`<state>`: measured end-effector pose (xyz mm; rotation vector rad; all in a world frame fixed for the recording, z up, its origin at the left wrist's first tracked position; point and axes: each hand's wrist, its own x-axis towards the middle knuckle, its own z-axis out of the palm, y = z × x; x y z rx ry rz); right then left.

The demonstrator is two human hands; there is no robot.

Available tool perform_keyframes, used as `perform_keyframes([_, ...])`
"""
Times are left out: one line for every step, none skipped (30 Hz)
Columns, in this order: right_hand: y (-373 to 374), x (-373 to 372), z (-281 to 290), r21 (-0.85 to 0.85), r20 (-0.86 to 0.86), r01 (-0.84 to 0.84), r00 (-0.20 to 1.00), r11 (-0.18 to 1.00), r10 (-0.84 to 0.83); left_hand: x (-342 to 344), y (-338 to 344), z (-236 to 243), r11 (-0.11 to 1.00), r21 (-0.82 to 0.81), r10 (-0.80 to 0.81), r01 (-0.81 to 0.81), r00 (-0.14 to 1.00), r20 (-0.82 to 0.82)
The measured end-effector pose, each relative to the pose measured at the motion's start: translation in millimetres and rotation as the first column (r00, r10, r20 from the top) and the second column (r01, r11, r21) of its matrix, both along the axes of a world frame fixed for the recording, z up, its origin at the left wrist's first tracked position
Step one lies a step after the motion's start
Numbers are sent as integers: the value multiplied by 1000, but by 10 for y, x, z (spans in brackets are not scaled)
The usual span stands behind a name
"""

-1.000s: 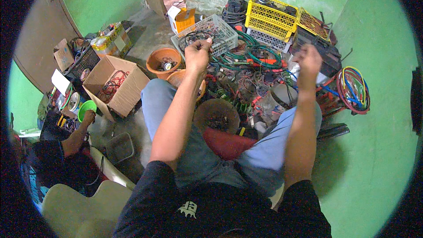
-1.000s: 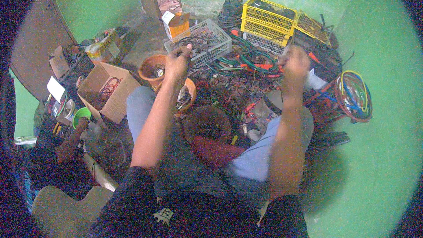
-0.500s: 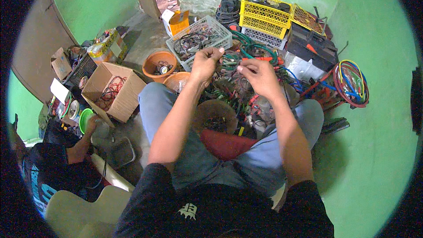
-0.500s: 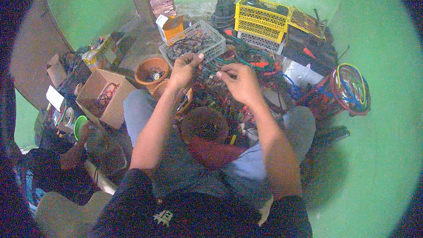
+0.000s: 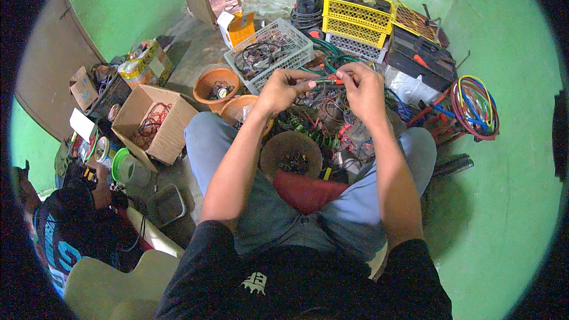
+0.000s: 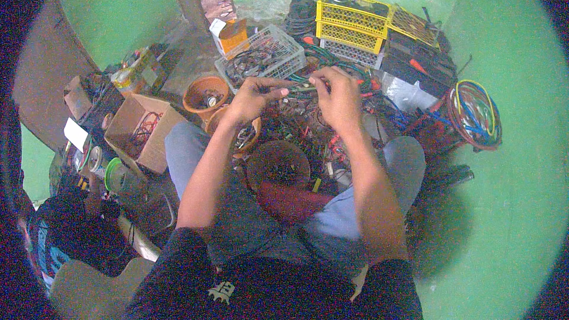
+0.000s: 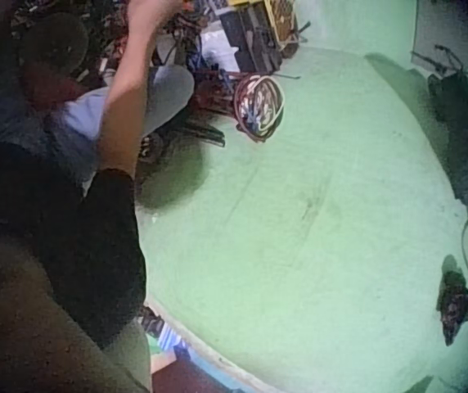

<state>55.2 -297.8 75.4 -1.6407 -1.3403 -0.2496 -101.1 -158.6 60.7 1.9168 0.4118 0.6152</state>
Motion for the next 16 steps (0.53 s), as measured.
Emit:
perform_keyframes([6, 9, -5, 26, 36, 18, 999, 999, -19, -5, -18, 19, 1000, -10, -12, 12, 1000, 4])
perform_keyframes([21, 32, -18, 53, 72, 36, 997, 998, -40, -14, -30, 39, 1000, -19, -23, 23, 1000, 8])
perform_keyframes([27, 54, -30, 79, 110, 54, 992, 995, -63, -16, -37, 64, 999, -17, -42, 42, 999, -14])
perform_keyframes([30, 59, -40, 99, 76, 48, 996, 994, -56, -22, -38, 91, 998, -14, -60, 60, 997, -37])
perform_keyframes([33, 62, -48, 120, 42, 43, 998, 992, -48, -21, -37, 106, 997, -12, -79, 78, 995, -59])
perform_keyframes([44, 62, -58, 139, 7, 34, 999, 990, -36, -17, -33, 100, 998, -8, -68, 67, 995, -74])
perform_keyframes([46, 62, -60, 139, 16, 38, 999, 990, -40, -9, -31, 92, 998, -4, -57, 57, 994, -88])
perform_keyframes([40, 61, -58, 139, 24, 41, 999, 989, -45, -1, -30, 84, 999, 0, -46, 46, 994, -103])
perform_keyframes([42, 45, -43, 143, 32, 41, 998, 989, -47, -9, -22, 83, 998, -7, -61, 61, 993, -101])
perform_keyframes([35, 19, -27, 141, 32, 27, 999, 990, -32, -14, -12, 73, 997, -15, -76, 75, 992, -99])
perform_keyframes([23, -13, -11, 140, 32, 13, 999, 990, -18, -21, 0, 59, 996, -23, -92, 90, 991, -97])
perform_keyframes([11, -26, 0, 138, 32, 2, 999, 990, -7, -17, 8, 39, 996, 1, -88, 88, 993, -78])
perform_keyframes([19, -9, -19, 137, 43, 7, 999, 990, -13, -14, 19, 15, 996, 25, -84, 86, 995, -58])
perform_keyframes([35, 27, -62, 137, 53, 11, 998, 991, -19, -15, 24, 4, 995, 49, -81, 82, 996, -38])
perform_keyframes([42, 56, -92, 135, 63, 17, 998, 991, -26, -14, 22, 5, 998, 16, -61, 61, 998, -31])
perform_keyframes([40, 68, -97, 52, 9, 11, 1000, 999, -12, -16, 15, 16, 999, -16, -40, 40, 999, -24])
